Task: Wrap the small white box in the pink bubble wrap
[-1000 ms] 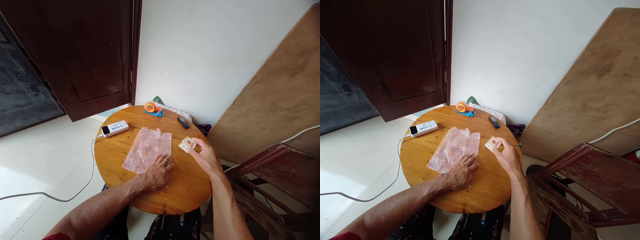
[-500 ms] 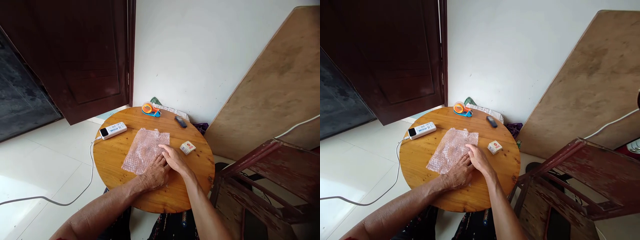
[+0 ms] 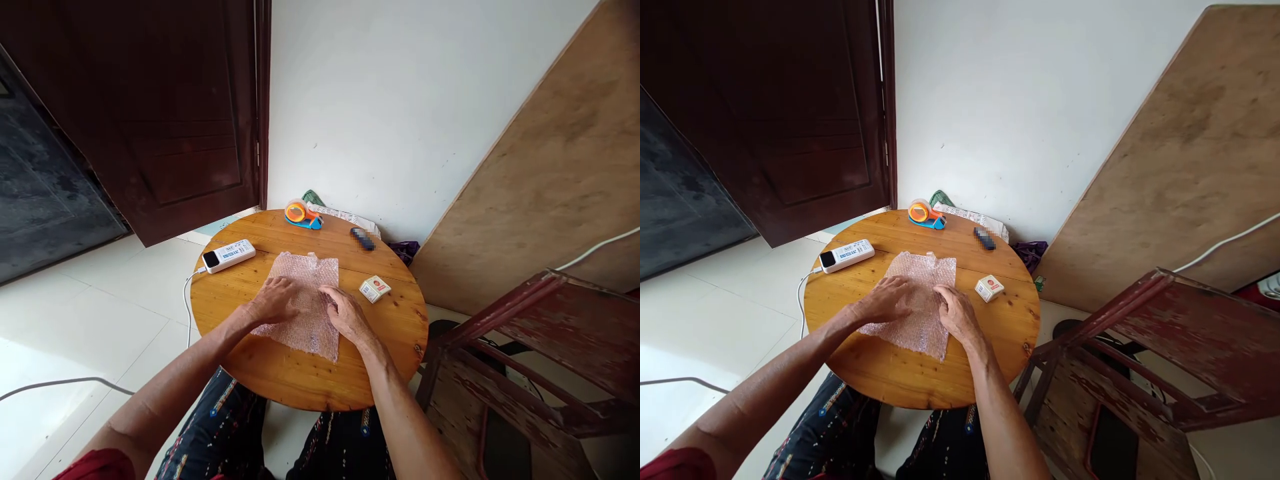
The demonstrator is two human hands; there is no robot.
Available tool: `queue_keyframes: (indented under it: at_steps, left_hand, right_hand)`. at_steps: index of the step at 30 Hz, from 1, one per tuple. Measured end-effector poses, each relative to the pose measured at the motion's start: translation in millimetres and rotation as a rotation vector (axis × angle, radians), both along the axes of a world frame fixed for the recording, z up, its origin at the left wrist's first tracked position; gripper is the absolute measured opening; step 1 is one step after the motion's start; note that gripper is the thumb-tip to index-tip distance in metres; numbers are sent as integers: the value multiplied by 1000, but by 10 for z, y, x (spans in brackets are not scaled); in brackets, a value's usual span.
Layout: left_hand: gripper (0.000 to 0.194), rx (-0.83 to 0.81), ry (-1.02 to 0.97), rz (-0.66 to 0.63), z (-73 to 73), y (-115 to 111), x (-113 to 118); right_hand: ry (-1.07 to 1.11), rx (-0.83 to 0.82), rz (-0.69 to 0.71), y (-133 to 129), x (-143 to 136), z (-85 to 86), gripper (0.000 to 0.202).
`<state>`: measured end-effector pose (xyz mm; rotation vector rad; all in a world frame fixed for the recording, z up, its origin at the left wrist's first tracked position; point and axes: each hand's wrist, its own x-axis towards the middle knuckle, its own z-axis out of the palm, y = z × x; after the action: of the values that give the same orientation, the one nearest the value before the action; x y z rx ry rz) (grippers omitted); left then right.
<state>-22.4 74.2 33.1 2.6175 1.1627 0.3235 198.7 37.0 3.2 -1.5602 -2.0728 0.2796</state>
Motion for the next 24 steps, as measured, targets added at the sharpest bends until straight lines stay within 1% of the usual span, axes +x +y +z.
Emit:
queue_keyframes:
  at_steps: [3, 5, 7, 9, 12, 13, 14, 16, 18, 20, 24]
  left_hand:
    - [61, 17, 39, 14, -156, 81, -133]
    - [62, 42, 41, 23, -208, 91, -166]
    - [61, 50, 53, 28, -212, 80, -167]
    - [59, 62, 64, 61, -189, 40, -147]
    - [55, 129, 38, 135, -155, -115, -80]
    - [52, 155, 15, 125, -148, -192, -45]
    - [48, 172, -9, 85, -143, -276, -3]
    - [39, 175, -43, -41, -132, -437, 94]
    - [35, 165, -64, -117, -120, -550, 193]
    - [37, 155, -86, -160, -112, -590, 274]
    - [41, 110, -104, -241, -147, -547, 349]
  right_hand:
    - [-49, 30, -7, 10, 11, -21, 60]
    - [-102, 56, -36, 13, 20, -37, 59]
    - [-146, 73, -58, 13, 28, -52, 57]
    - [-173, 81, -66, 12, 33, -64, 55]
    - [-177, 91, -63, 18, 38, -76, 56]
    - [-170, 97, -60, 21, 40, -79, 56]
    - [-162, 104, -58, 26, 41, -81, 56]
    - [-147, 114, -59, 35, 45, -88, 57]
    - [-132, 120, -65, 42, 50, -105, 56]
    - [-110, 127, -70, 46, 59, -131, 55]
    - [-38, 139, -59, 53, 102, -145, 51]
